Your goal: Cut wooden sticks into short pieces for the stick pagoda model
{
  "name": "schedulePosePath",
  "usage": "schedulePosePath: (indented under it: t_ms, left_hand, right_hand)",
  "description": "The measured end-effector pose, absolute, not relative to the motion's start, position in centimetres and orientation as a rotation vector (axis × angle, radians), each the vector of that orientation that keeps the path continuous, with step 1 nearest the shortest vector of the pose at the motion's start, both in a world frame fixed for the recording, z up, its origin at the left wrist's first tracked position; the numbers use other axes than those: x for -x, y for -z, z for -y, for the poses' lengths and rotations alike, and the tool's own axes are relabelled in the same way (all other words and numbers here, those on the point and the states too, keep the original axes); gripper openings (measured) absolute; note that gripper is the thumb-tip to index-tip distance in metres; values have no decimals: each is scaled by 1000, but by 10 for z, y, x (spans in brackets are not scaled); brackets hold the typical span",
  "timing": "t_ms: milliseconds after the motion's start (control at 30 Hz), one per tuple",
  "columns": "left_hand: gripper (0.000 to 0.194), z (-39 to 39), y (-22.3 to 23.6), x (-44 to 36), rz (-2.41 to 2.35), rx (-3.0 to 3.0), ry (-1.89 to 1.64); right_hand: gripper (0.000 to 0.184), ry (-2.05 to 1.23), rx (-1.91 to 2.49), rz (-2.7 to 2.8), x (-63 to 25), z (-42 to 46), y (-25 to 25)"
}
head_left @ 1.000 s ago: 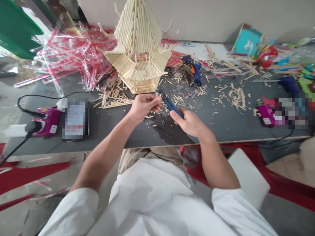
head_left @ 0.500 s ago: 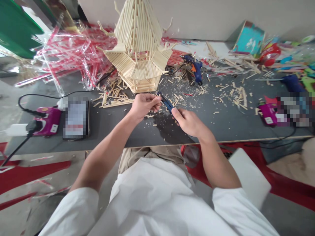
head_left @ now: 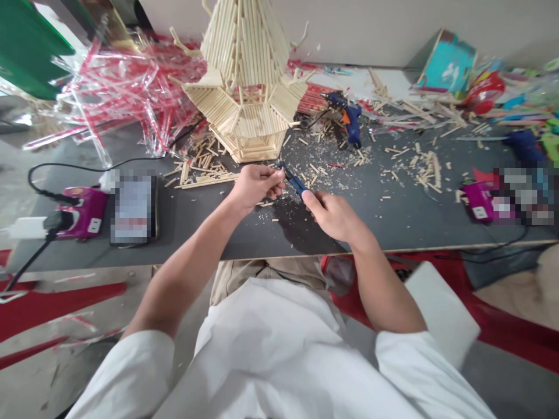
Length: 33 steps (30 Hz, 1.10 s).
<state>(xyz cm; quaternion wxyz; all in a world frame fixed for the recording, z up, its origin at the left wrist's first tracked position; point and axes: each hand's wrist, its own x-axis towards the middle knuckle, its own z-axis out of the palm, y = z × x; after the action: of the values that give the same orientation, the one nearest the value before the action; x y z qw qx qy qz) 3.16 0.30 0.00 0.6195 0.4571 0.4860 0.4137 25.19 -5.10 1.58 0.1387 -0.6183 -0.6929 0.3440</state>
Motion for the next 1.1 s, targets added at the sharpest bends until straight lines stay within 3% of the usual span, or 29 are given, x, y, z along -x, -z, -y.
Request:
schedulePosePath:
  t_ms: [600, 800, 1100]
  left_hand:
    - [34, -7, 11, -25, -1200, -1353, -900]
    - [30, -12, 6, -16, -1212, -1391, -771]
    - [28, -13, -2, -17, -1133, -1213, -718]
  right_hand:
    - [73, -930, 1830, 2042, -248, 49, -14]
    - [65, -880, 1882, 2093, -244, 49, -16]
    - [73, -1074, 1879, 2088, -245, 42, -26]
